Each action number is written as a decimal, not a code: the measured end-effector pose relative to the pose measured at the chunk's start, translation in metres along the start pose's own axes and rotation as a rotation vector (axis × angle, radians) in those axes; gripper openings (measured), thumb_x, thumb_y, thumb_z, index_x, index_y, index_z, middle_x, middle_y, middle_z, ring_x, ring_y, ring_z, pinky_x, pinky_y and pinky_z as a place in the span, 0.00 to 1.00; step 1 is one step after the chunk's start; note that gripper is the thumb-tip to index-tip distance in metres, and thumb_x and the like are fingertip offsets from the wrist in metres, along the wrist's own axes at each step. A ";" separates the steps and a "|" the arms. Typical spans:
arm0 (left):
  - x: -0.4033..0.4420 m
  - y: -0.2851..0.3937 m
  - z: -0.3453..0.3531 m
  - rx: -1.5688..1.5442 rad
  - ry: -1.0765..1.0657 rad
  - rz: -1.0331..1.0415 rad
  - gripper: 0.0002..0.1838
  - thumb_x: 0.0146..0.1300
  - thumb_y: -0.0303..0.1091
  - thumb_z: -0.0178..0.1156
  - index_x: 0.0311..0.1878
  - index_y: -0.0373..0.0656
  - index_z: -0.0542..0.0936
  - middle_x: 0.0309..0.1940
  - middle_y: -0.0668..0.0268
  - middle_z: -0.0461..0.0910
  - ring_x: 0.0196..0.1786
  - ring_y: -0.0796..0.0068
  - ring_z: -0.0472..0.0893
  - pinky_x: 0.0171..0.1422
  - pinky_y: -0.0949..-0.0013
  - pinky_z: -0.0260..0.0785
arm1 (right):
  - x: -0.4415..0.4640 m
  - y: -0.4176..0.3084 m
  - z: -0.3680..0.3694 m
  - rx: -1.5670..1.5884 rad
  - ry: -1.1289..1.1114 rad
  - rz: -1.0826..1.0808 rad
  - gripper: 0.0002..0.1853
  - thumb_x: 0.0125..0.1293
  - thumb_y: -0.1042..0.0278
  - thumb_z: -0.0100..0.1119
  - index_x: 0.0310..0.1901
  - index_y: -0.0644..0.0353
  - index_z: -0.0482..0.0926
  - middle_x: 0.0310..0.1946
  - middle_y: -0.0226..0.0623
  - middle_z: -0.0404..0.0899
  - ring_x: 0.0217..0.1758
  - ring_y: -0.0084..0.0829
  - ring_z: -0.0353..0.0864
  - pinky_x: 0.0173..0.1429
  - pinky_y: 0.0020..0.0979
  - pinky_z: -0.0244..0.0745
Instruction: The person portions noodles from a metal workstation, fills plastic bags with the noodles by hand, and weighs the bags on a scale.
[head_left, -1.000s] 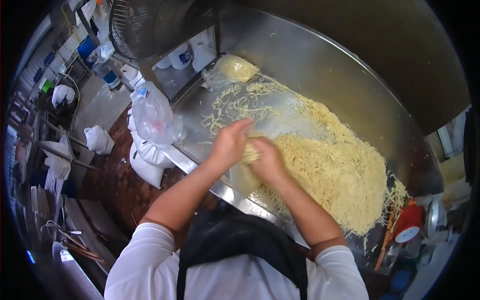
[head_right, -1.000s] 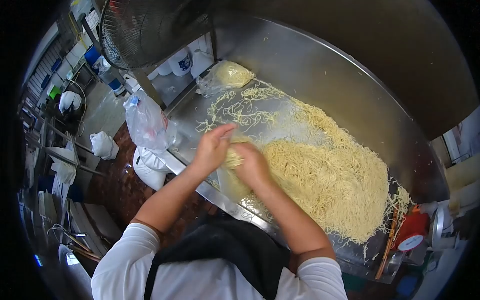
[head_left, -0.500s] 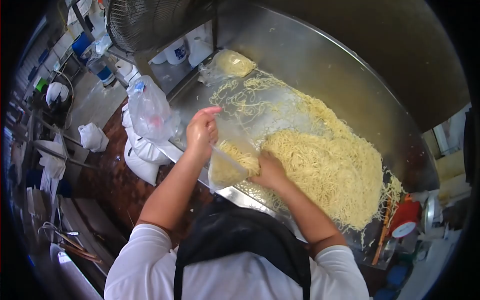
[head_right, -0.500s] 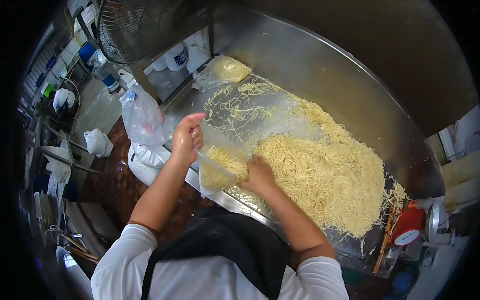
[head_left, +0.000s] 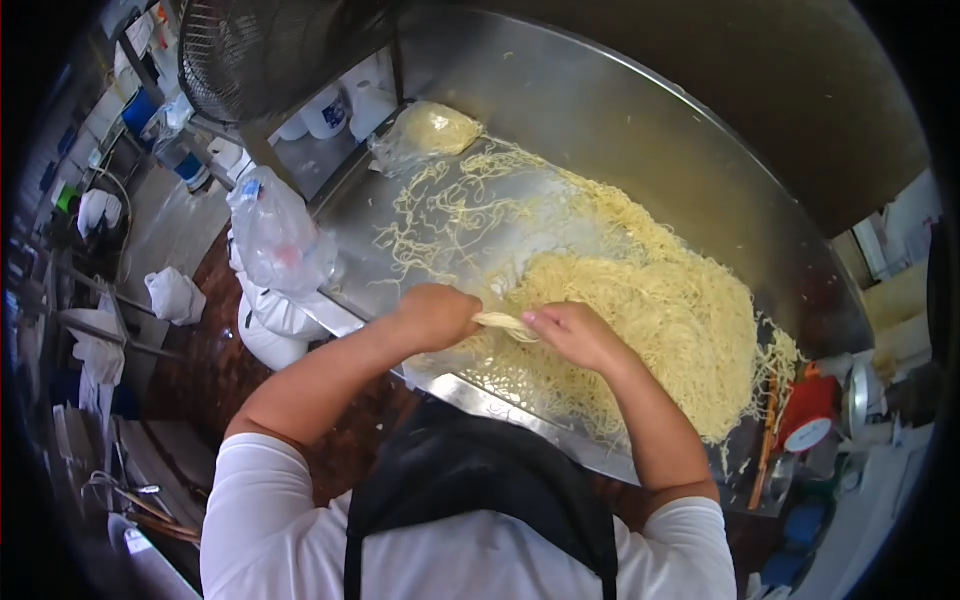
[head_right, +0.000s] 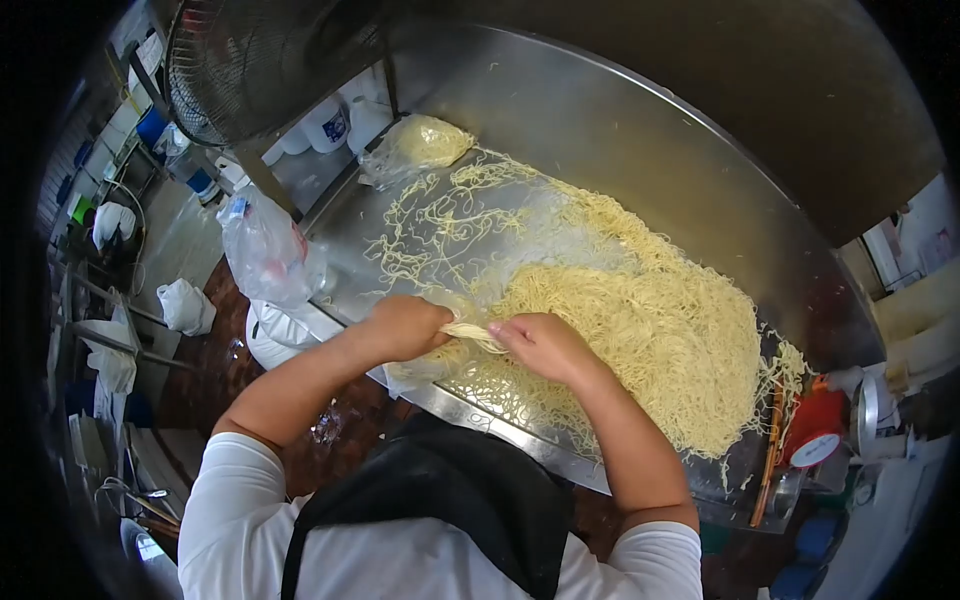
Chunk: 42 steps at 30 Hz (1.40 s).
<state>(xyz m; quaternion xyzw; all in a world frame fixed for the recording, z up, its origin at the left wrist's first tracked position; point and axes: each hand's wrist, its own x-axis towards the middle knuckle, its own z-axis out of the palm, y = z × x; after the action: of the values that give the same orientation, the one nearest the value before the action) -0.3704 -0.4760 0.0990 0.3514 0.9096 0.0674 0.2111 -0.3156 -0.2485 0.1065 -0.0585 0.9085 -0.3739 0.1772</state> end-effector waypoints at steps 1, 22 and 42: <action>-0.002 -0.002 -0.002 0.041 -0.020 -0.031 0.13 0.61 0.43 0.53 0.40 0.46 0.81 0.33 0.55 0.82 0.39 0.52 0.82 0.43 0.52 0.73 | -0.002 0.008 0.004 0.005 0.082 -0.030 0.21 0.67 0.51 0.54 0.26 0.62 0.76 0.17 0.38 0.71 0.21 0.30 0.69 0.31 0.33 0.66; -0.047 -0.074 -0.006 -0.047 0.104 -0.190 0.25 0.46 0.48 0.67 0.47 0.46 0.81 0.39 0.56 0.83 0.44 0.58 0.83 0.47 0.59 0.75 | 0.046 0.070 -0.036 -0.655 0.938 -0.291 0.17 0.64 0.54 0.56 0.34 0.63 0.81 0.38 0.46 0.80 0.42 0.46 0.79 0.46 0.40 0.74; -0.023 -0.077 0.026 -1.281 0.626 0.050 0.10 0.66 0.26 0.49 0.46 0.36 0.78 0.40 0.63 0.81 0.46 0.76 0.77 0.53 0.72 0.68 | 0.065 -0.102 0.023 -0.641 -0.191 0.069 0.17 0.54 0.57 0.63 0.40 0.63 0.82 0.36 0.47 0.82 0.41 0.43 0.82 0.49 0.41 0.75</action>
<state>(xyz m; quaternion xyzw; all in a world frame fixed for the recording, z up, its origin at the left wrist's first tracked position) -0.3908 -0.5489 0.0624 0.1429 0.7007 0.6913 0.1035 -0.3703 -0.3520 0.1441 -0.1152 0.9607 -0.0557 0.2465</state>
